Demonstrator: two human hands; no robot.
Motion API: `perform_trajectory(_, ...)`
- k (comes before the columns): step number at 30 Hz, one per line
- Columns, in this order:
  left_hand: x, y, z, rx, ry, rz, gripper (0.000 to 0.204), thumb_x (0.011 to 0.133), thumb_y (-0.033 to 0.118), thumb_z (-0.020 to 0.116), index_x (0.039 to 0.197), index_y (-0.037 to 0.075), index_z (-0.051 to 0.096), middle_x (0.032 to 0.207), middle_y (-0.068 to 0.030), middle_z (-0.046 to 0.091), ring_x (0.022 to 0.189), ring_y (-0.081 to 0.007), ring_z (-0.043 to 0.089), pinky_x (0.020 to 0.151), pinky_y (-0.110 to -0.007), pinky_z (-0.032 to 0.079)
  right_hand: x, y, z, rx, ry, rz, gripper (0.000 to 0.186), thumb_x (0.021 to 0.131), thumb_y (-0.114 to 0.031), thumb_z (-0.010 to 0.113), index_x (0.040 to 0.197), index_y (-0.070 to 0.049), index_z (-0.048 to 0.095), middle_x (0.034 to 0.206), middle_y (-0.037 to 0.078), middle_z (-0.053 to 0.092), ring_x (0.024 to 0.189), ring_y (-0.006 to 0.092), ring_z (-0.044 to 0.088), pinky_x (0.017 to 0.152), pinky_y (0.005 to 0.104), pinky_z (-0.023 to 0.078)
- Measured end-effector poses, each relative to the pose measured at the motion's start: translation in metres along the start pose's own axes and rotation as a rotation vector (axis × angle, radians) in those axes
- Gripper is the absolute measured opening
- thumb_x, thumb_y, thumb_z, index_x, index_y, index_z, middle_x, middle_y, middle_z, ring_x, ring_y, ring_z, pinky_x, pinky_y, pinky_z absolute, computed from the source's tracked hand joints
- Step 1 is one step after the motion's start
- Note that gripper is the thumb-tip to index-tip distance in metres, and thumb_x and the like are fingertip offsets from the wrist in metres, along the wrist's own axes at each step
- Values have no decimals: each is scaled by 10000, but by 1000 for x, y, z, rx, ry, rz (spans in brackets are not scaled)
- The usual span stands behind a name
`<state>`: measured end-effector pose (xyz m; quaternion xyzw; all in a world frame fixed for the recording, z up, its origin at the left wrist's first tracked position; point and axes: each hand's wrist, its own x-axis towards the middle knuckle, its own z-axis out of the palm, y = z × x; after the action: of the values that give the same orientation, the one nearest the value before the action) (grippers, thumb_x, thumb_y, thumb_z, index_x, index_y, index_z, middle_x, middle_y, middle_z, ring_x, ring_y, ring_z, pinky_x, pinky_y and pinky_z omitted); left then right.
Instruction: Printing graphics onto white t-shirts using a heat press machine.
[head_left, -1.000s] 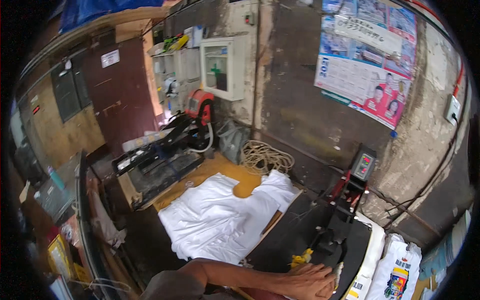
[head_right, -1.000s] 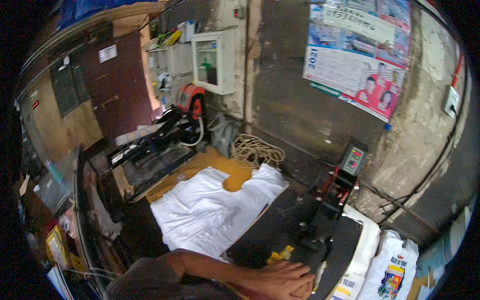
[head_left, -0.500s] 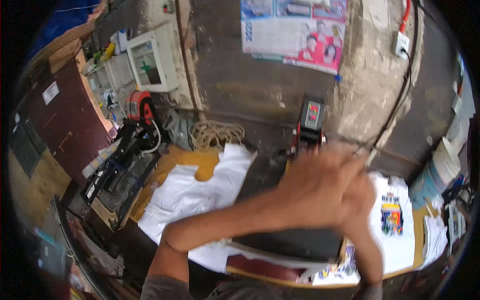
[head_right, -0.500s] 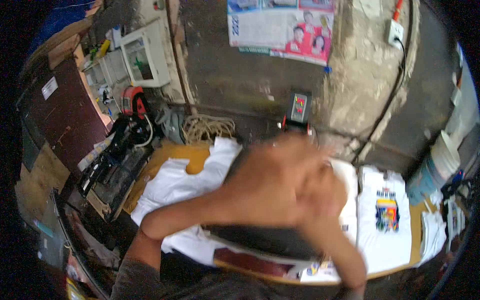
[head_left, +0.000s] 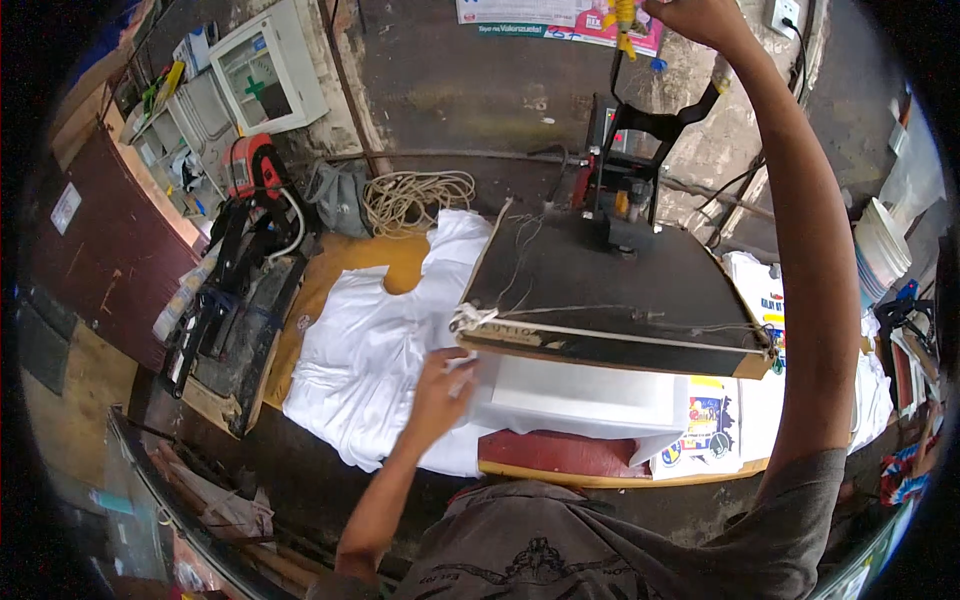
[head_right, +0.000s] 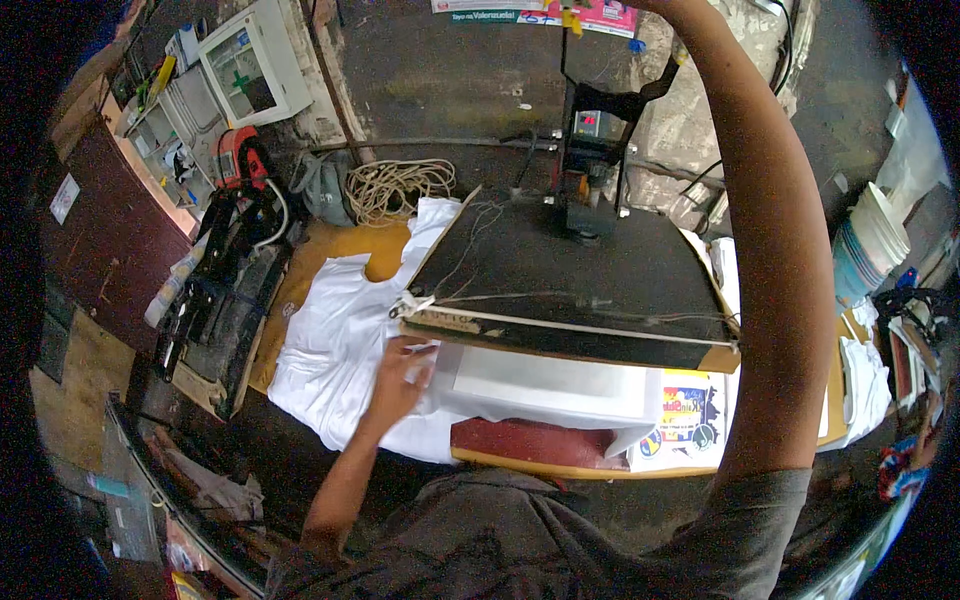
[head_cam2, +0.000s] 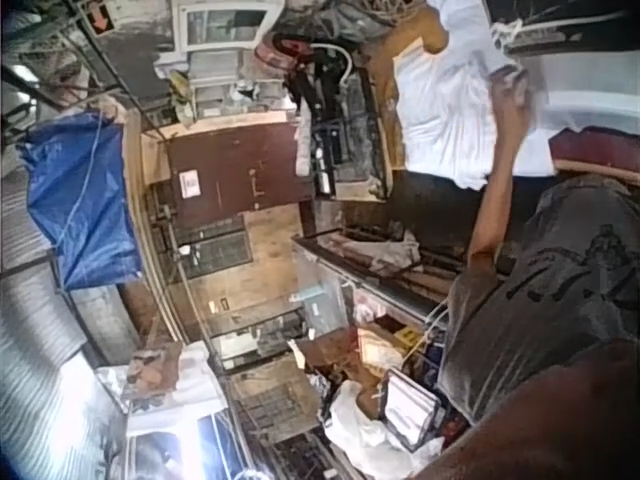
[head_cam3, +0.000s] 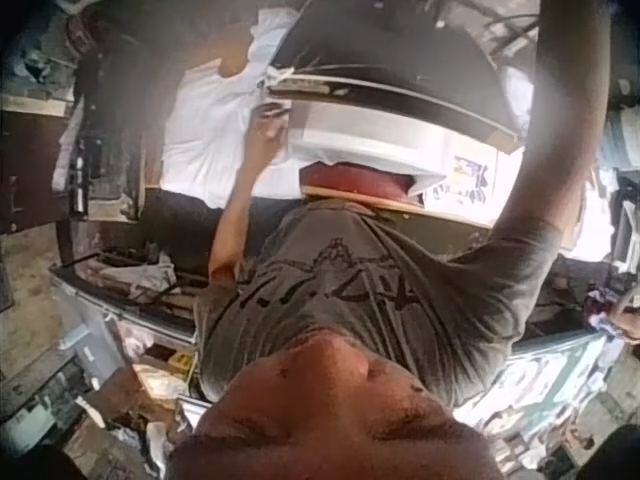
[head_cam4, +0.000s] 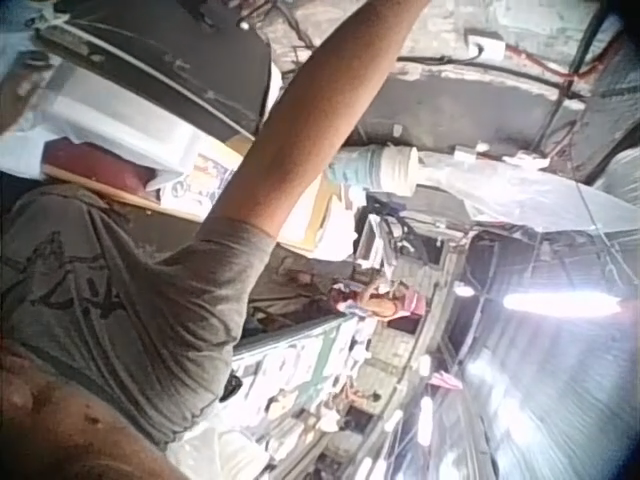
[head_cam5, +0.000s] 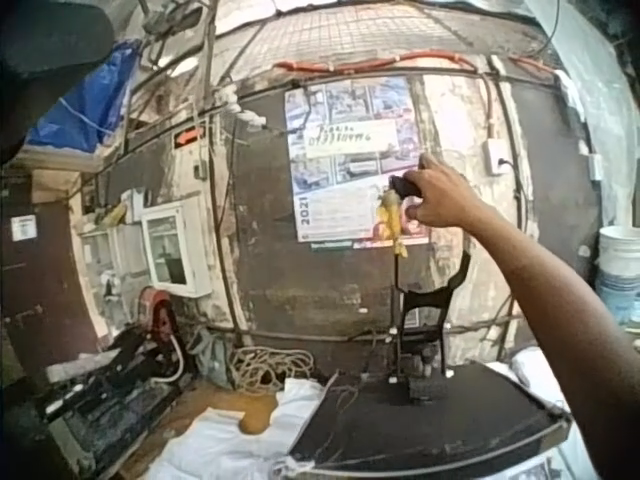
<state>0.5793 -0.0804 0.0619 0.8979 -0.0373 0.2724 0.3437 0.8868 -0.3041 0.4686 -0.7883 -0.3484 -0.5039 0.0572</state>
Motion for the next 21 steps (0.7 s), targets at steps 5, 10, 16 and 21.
perform_trajectory(5,-6,33,13,405,-238,276,311,751,195,691,1034,71,659,1345,-97,458,1284,-340,329,1003,-546,294,-20,-20,-34,178,292,-67,336,695,-212,676,975,-30,642,846,183,610,847,353,597,747,416,480)
perform_trajectory(10,-22,29,17,352,-211,485,179,786,140,640,948,66,655,1324,-63,484,1270,-298,366,978,-530,335,-195,-115,-109,108,340,-91,257,683,-21,684,936,-43,644,862,116,608,795,309,569,724,410,448)
perform_trajectory(16,-44,91,35,-63,-151,552,100,721,108,694,806,85,648,1004,-16,620,1023,-243,546,878,-448,419,-443,-189,-140,678,-578,1336,360,919,-252,577,741,54,639,554,35,561,506,125,507,467,268,382)
perform_trajectory(21,-70,149,67,-155,-291,744,152,721,141,702,856,91,652,948,-23,619,978,-208,561,819,-386,458,-498,-196,-144,1639,-235,2098,378,907,-256,589,1088,75,572,957,164,629,856,210,624,655,340,524)
